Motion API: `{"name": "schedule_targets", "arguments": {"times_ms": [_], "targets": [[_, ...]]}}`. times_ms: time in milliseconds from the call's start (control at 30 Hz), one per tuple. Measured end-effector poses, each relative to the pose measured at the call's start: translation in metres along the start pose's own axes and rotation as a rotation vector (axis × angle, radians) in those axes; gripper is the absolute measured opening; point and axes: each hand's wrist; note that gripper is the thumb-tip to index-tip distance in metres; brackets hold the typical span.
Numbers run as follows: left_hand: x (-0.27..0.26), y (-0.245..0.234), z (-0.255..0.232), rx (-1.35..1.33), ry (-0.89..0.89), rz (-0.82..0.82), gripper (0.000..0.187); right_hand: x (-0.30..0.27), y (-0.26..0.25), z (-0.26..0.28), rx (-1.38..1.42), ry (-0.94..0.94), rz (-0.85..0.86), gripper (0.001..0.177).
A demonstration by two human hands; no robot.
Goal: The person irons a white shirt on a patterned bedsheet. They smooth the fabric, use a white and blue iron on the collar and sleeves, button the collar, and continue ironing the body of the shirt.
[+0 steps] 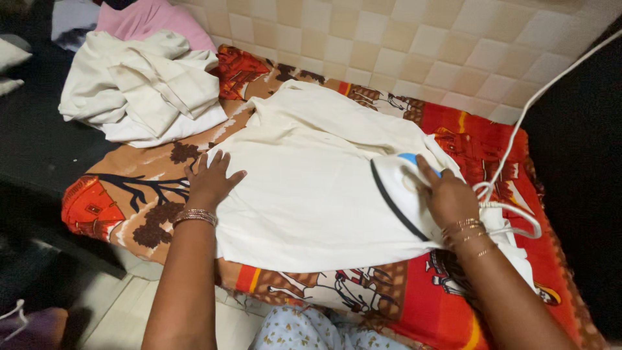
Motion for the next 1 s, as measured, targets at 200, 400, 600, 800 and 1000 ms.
{"name": "schedule_targets", "arguments": {"times_ms": [200, 400, 600, 800, 1000], "targets": [[0.004, 0.003, 0.003, 0.001, -0.006, 0.019, 0.083, -0.025, -0.044, 0.078, 0.138, -0.333, 0.034, 0.07], [0.007, 0.006, 0.004, -0.006, -0.028, 0.009, 0.071, 0.025, -0.041, 0.147, 0.224, -0.518, -0.043, 0.068], [0.012, 0.014, 0.007, -0.018, -0.015, -0.008, 0.064, 0.114, -0.011, 0.205, 0.249, -0.393, -0.121, 0.065], [0.017, 0.018, 0.012, -0.007, 0.001, -0.013, 0.065, 0.119, -0.007, 0.204, 0.257, -0.399, -0.096, 0.065], [0.017, 0.017, 0.014, 0.033, 0.002, 0.0, 0.067, 0.039, -0.026, 0.14, 0.27, -0.395, -0.066, 0.068]]}}
Point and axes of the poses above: each hand's wrist, its own x-axis towards the middle knuckle, its own y-axis out of the palm, z = x × y, and after that the axes turned 7 degrees about -x, right-handed
